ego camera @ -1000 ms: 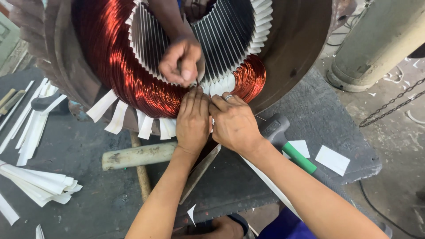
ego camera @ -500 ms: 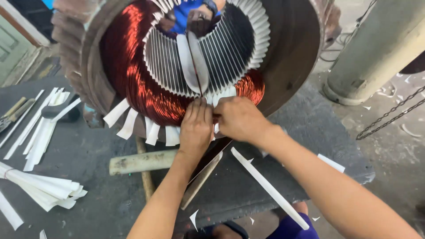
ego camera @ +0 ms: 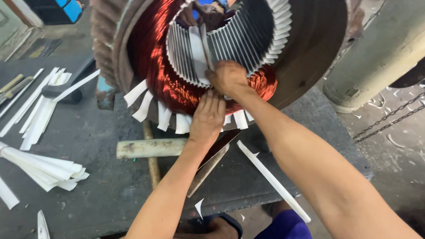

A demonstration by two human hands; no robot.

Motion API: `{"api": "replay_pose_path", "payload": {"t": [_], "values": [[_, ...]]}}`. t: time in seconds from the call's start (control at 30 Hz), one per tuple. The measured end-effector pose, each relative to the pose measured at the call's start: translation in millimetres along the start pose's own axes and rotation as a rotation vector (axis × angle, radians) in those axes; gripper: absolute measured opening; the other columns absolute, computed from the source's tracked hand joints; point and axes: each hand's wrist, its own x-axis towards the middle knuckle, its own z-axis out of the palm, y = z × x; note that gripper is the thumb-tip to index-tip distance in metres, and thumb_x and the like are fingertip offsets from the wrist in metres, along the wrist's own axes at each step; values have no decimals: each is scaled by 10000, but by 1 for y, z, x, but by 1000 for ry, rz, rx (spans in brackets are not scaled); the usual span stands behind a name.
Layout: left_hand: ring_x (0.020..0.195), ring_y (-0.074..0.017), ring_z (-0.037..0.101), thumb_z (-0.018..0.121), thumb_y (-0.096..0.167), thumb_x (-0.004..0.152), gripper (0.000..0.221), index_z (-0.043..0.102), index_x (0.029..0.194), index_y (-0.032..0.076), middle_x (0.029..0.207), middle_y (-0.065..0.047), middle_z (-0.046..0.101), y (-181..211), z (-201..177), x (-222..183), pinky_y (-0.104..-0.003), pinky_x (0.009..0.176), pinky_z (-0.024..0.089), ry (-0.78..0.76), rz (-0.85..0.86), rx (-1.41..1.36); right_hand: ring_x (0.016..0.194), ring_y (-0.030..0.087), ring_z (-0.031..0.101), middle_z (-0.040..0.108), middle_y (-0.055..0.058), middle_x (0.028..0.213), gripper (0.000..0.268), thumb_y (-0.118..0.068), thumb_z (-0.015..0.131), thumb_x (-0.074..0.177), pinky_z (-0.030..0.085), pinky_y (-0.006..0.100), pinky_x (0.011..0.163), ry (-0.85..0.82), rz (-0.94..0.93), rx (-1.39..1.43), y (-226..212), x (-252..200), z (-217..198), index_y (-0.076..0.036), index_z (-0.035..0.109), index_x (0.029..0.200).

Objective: Insert copper coils and insulation strips into the slots of an electric motor stator

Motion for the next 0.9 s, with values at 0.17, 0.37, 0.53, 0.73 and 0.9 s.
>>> {"api": "replay_pose_path", "payload": {"t": [0.17,0.37,0.53,0.73,0.9], "values": [[1180,-422,700,629,-7,1007,125,709,1089,-58,1110,-292,740,-5,-1,5,-478,1109,523,29,-13,-44,961,427,791,780,178,878,423,-485,761,930,635,555,787,-290,17,415,7,24,-93,-74,834,1003],[1286,-408,677,610,-74,1006,218,692,1206,-43,1317,-310,727,-5,3,3,-479,1212,515,-88,-32,-33,547,102,356,430,-40,617,321,-180,637,957,256,345,494,-322,18,812,-2,21,-224,-145,469,686],[1166,-407,713,636,-6,1025,100,707,1075,-54,1086,-295,758,1,-6,4,-459,1089,529,54,-57,-40,976,519,772,779,305,880,521,-490,700,1006,617,643,812,-371,-150,172,10,7,-183,15,828,997],[1195,-410,710,642,-15,1007,134,708,1118,-52,1134,-305,760,0,-24,8,-477,1109,517,46,-41,-33,1109,582,724,783,376,1033,813,-673,531,1017,573,659,945,-745,-423,124,-5,18,-184,90,805,966],[1214,-414,694,609,8,1020,196,696,1178,-68,1138,-304,744,1,4,-2,-479,1129,504,43,-44,-42,974,515,779,792,291,948,533,-459,609,1032,633,624,775,-531,-440,-11,4,28,-102,31,818,1044]]}}
